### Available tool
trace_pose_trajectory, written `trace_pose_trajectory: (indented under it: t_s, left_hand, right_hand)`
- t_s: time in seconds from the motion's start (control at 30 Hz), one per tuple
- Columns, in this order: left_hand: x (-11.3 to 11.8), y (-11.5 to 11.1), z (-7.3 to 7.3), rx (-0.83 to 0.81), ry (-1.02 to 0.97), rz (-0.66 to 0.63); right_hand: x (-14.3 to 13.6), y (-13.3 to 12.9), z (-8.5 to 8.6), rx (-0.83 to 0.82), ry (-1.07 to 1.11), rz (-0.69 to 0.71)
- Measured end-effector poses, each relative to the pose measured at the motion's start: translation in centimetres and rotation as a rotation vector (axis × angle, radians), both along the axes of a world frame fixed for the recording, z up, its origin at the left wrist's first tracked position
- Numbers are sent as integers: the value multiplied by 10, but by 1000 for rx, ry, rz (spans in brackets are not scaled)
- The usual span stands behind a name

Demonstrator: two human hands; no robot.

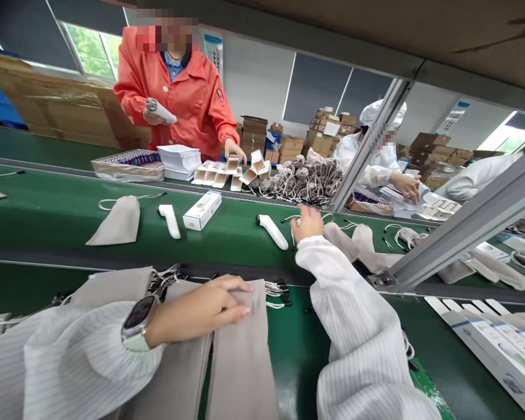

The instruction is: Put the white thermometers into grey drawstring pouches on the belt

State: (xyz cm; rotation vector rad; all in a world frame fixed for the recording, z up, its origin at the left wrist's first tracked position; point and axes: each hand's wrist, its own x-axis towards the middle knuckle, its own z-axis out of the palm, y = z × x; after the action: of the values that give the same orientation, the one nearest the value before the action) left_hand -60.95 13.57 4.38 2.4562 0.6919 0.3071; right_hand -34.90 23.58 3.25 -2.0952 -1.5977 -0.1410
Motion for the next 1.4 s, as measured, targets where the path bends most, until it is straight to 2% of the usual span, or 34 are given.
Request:
trace_pose_trajectory:
  t_s: [0.07,0.13,0.2,0.27,0.37,0.5,0.57,0.63,0.77,0.87,0.97,1.07,1.17,1.27,1.33,1.4]
  left_hand:
    - [1,4,-1,3,-95,141]
    - [3,5,-6,17,-128,238]
    - [3,6,-10,13,-91,248]
    - [3,5,-11,-3,-48,244]
    - [2,4,-9,-37,-21,277]
    - [2,3,-8,-27,-29,279]
    - [2,3,-9,18,-49,289]
    - [2,3,-10,71,-46,294]
    - [2,1,-12,205,-41,314]
    - [1,0,-8,246,-44,300]
    - [0,1,-2,159,-55,253]
    - [-1,3,5,14,-103,199]
    - [-1,2,13,2,-156,189]
    - [-1,1,19,19,-249,259]
    - [-3,2,22,54,-351,325]
    - [-5,5,25,118,-444,394]
  right_hand:
    - [-14,8,-15,-55,5,166]
    - [-23,14,-31,-103,52,192]
    - [-27,18,-43,-107,116,206]
    - [-30,17,-44,-75,196,235]
    - [-42,7,-30,-10,380,347]
    - [-68,-13,4,114,1063,646]
    - [-78,-24,21,123,1300,697]
    - [-83,-33,35,99,1401,699]
    - [-83,-46,52,55,1448,683]
    - [-85,-51,56,131,1461,685]
    - [-90,-54,56,208,1460,681]
    - [-94,-55,53,170,1390,680]
    - [-96,-55,51,118,1359,675]
    - [-99,-59,50,20,1389,616]
    - [-103,-63,49,-124,1362,605]
    - [-108,-68,47,-311,1286,661]
